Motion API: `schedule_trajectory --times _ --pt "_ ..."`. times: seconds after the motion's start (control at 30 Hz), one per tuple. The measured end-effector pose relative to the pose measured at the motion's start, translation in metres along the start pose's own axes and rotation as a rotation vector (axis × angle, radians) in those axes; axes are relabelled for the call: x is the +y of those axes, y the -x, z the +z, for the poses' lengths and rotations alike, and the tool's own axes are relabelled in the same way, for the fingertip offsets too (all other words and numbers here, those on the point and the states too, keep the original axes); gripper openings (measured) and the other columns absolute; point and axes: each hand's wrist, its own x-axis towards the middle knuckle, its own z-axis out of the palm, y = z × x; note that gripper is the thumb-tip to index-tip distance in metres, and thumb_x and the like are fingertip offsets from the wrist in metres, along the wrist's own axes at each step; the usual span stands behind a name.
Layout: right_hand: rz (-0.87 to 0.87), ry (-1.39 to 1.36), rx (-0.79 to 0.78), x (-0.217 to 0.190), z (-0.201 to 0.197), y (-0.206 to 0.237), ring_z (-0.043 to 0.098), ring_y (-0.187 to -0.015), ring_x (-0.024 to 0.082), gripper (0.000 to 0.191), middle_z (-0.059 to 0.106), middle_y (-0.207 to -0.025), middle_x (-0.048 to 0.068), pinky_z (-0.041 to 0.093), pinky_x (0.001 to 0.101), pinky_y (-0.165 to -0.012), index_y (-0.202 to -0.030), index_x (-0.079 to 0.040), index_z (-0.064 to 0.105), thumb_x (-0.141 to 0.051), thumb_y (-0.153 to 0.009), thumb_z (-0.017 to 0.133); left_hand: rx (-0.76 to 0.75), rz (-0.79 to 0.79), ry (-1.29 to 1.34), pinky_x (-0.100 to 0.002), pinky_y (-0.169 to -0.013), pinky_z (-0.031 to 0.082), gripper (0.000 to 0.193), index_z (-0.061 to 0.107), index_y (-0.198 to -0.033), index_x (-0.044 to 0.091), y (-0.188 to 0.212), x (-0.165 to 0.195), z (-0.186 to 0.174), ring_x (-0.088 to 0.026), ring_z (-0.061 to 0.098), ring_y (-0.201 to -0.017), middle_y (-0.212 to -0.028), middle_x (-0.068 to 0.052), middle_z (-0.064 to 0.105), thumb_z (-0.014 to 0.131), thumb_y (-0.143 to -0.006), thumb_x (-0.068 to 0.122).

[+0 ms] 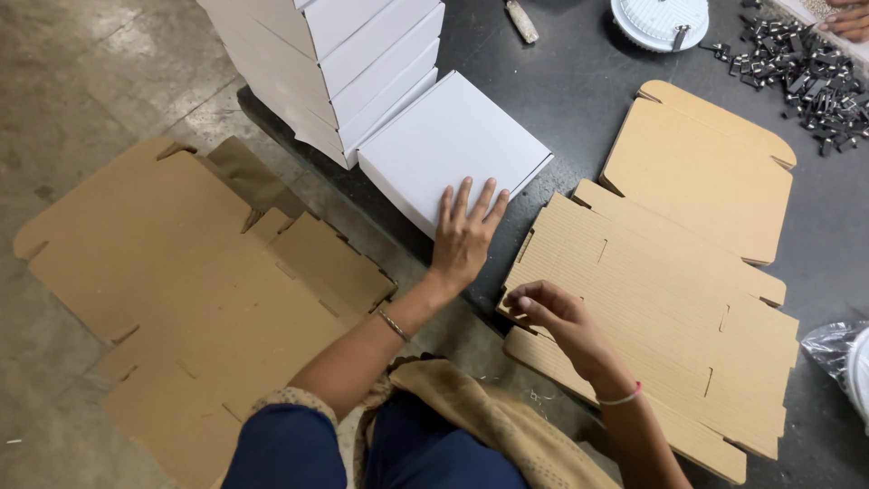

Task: The person places plastic-wrapped round LED ceiling light fixtures one at a time into white cardboard product boxes, folds the box flaps closed, and sets finished boxes aside on the workbench. They open each new box, insert a light fixture, and close the lid before reaching for the next fixture.

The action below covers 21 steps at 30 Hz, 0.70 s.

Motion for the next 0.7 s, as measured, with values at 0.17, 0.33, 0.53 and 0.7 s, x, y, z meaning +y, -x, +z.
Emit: schedule_trajectory --times 0.17,0.33,0.53,0.7 --pt "0.026 -0.006 0.094 0.000 -0.020 0.024 0.068 -0.103 0.017 0.026 0.074 -0.110 0.009 0.056 0.0353 -0.091 -0.115 -0.001 0.068 -0.020 -0.098 0.062 0.006 -0.113 -0.083 -0.063 -0.121 0.028 0.069 0.052 -0.152 0.021 0.003 0.021 0.003 -0.042 0.044 -0.143 -0.159 -0.012 0.046 0.069 -0.087 0.004" --pt "0.048 -0.015 0.096 0.002 -0.033 0.034 0.069 -0.103 0.017 0.026 0.075 -0.110 0.009 0.056 0.0348 -0.091 -0.114 -0.001 0.069 -0.021 -0.098 0.062 0.006 -0.139 -0.168 -0.065 -0.121 0.029 0.069 0.051 -0.153 0.020 0.000 0.026 0.001 -0.043 0.045 -0.144 -0.161 -0.013 0.046 0.068 -0.088 0.004" --pt "0.033 0.023 0.044 -0.003 -0.033 0.045 0.068 -0.102 0.016 0.027 0.075 -0.109 0.008 0.056 0.0342 -0.092 -0.115 -0.001 0.069 -0.022 -0.099 0.062 0.061 -0.039 -0.170 -0.066 -0.117 0.032 0.064 0.054 -0.152 0.022 0.004 0.008 0.008 -0.043 0.047 -0.141 -0.158 -0.011 0.048 0.065 -0.093 0.002" --pt "-0.024 0.017 0.085 0.012 -0.046 0.086 0.067 -0.102 0.014 0.028 0.074 -0.109 0.006 0.055 0.0325 -0.091 -0.116 -0.001 0.069 -0.021 -0.099 0.061 0.083 -0.008 -0.241 -0.064 -0.120 0.030 0.062 0.056 -0.152 0.022 -0.005 0.006 0.008 -0.041 0.046 -0.143 -0.160 -0.010 0.049 0.065 -0.094 0.001"
